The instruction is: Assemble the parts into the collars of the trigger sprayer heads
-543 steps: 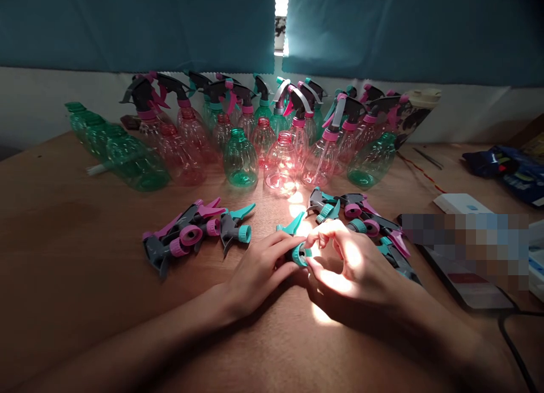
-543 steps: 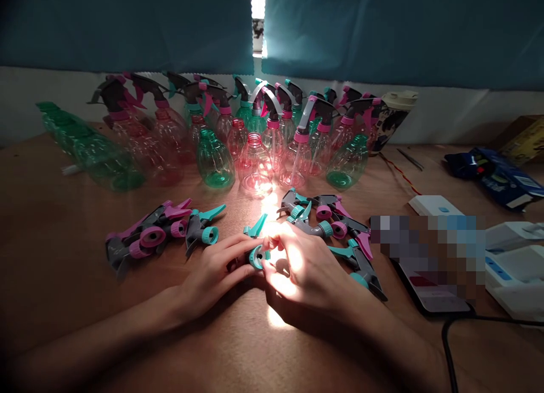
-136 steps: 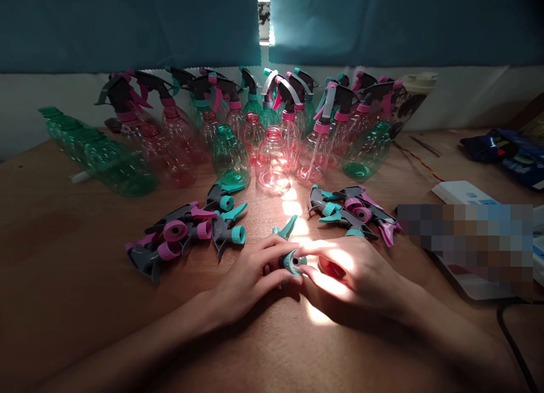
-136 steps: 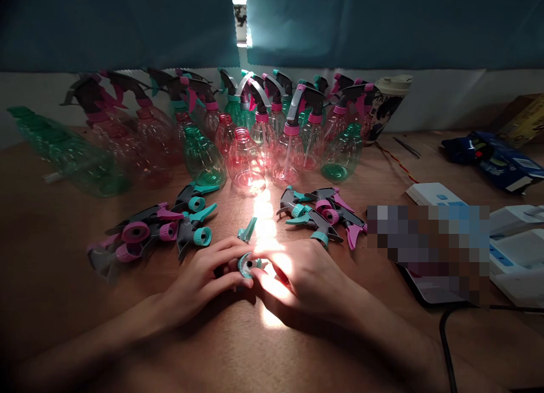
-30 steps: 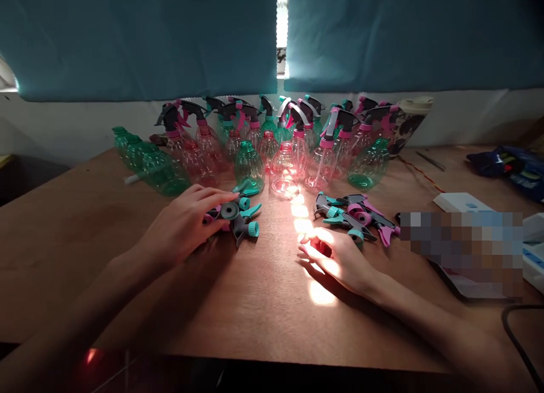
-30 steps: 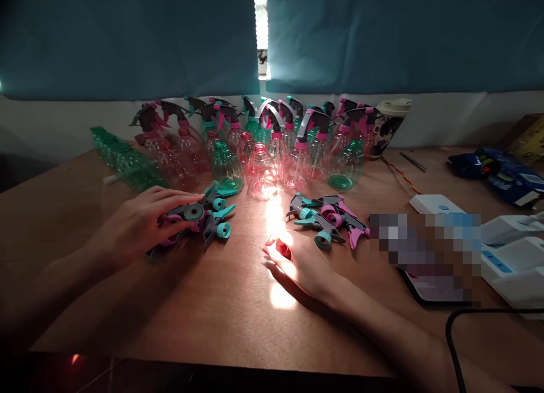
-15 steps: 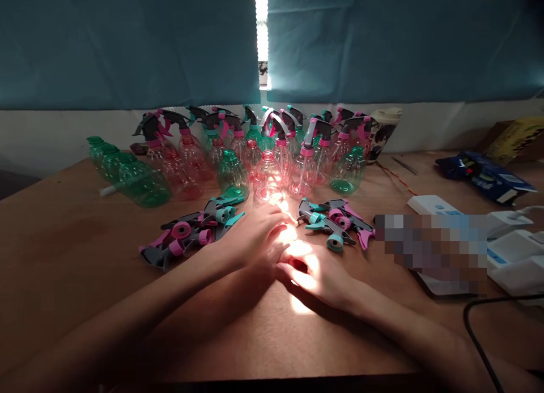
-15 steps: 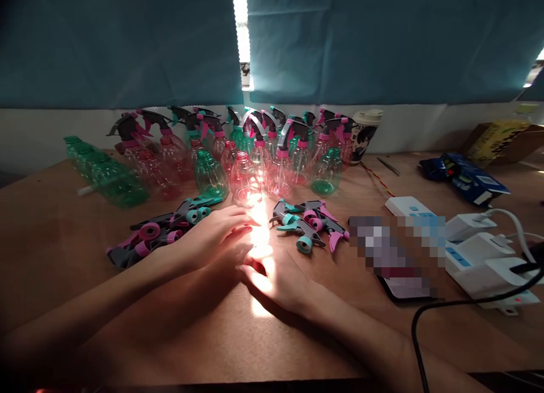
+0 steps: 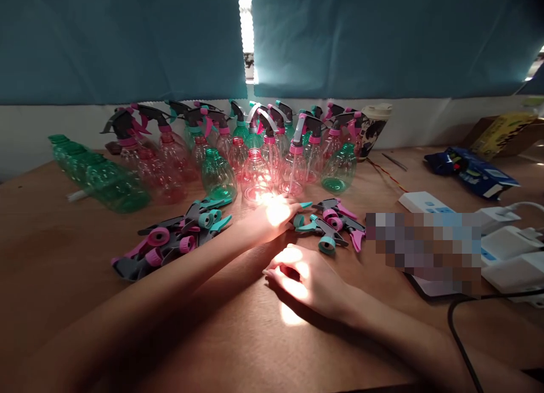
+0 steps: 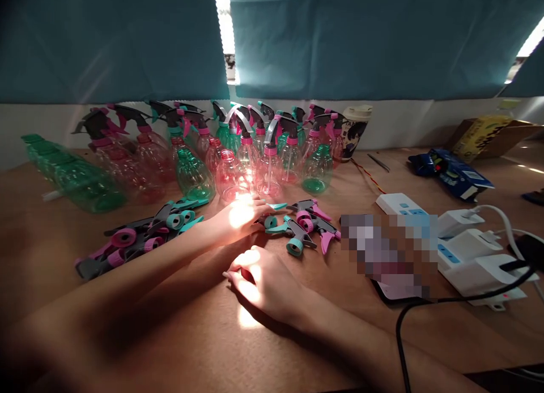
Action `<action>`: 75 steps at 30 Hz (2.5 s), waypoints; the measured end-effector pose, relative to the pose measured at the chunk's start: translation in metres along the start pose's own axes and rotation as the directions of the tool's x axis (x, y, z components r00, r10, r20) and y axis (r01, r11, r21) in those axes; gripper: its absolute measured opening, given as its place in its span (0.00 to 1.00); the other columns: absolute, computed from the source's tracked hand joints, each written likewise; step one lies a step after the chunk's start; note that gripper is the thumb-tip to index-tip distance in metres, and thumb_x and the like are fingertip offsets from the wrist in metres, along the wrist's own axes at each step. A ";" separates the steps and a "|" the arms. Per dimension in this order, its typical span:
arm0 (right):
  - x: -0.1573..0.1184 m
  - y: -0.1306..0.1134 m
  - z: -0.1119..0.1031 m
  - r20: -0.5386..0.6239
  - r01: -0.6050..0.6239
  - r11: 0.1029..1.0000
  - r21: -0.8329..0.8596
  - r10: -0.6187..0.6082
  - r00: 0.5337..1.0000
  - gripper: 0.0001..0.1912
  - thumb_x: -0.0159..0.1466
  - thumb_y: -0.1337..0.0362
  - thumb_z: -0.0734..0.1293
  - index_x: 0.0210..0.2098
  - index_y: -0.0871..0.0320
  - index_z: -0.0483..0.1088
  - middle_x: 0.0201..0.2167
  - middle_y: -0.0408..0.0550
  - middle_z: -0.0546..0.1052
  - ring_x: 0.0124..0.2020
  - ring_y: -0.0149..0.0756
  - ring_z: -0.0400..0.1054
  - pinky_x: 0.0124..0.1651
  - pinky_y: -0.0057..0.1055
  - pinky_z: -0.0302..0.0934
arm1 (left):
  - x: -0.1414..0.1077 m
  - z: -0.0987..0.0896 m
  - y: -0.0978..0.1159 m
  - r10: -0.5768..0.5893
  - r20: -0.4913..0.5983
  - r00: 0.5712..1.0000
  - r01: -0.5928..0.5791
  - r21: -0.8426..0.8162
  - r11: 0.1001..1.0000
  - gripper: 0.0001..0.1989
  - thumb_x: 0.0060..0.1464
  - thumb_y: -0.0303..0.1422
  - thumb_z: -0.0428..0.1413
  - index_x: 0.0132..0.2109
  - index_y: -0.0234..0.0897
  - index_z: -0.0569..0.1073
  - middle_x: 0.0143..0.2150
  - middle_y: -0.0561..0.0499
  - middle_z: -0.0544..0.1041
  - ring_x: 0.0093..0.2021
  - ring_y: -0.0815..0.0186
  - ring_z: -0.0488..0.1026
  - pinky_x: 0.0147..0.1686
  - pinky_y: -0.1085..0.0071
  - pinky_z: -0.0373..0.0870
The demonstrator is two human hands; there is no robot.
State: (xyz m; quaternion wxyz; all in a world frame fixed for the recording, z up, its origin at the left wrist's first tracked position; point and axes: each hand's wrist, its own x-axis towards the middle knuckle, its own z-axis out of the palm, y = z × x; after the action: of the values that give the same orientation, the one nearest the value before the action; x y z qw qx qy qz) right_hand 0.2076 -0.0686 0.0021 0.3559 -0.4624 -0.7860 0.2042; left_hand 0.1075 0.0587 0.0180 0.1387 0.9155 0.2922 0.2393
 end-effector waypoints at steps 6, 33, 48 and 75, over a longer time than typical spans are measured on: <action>-0.001 0.004 0.002 -0.047 0.040 0.998 -0.053 -0.042 0.998 0.09 0.63 0.68 0.62 0.26 0.58 0.68 0.26 0.46 0.73 0.27 0.32 0.64 0.31 0.28 0.57 | -0.021 -0.022 -0.006 0.004 0.192 0.981 -0.033 0.146 0.989 0.09 0.46 0.25 0.60 0.38 0.36 0.75 0.40 0.48 0.75 0.42 0.57 0.72 0.38 0.68 0.69; 0.011 0.045 -0.025 -0.164 -0.204 0.885 -0.417 0.148 0.975 0.12 0.67 0.56 0.59 0.42 0.50 0.72 0.47 0.45 0.78 0.51 0.43 0.69 0.63 0.63 0.29 | -0.111 -0.026 0.015 -0.409 -0.013 0.913 0.335 -0.548 0.766 0.11 0.47 0.28 0.62 0.40 0.36 0.74 0.32 0.53 0.74 0.25 0.72 0.69 0.20 0.79 0.64; 0.003 0.041 -0.022 -0.333 -0.461 0.588 -0.664 0.319 0.887 0.34 0.61 0.45 0.63 0.55 0.67 0.63 0.53 0.68 0.70 0.53 0.60 0.64 0.57 0.69 0.41 | -0.113 -0.025 0.015 -0.382 -0.017 0.924 0.326 -0.488 0.810 0.11 0.47 0.27 0.62 0.40 0.38 0.74 0.30 0.56 0.72 0.24 0.74 0.66 0.21 0.79 0.61; -0.004 0.001 0.003 -0.233 0.167 0.957 -0.238 -0.223 0.946 0.10 0.64 0.64 0.65 0.41 0.64 0.71 0.23 0.47 0.76 0.20 0.32 0.67 0.26 0.31 0.64 | -0.116 -0.024 0.015 -0.279 -0.105 0.954 0.218 -0.396 0.892 0.13 0.49 0.22 0.60 0.42 0.38 0.73 0.33 0.56 0.69 0.29 0.72 0.65 0.28 0.77 0.62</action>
State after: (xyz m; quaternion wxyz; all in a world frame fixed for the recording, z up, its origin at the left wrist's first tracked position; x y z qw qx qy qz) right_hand 0.2073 -0.0712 -0.0015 0.4212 -0.4404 -0.7926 0.0196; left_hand 0.0192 -0.0200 0.0033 0.3191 0.8041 0.3653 0.3437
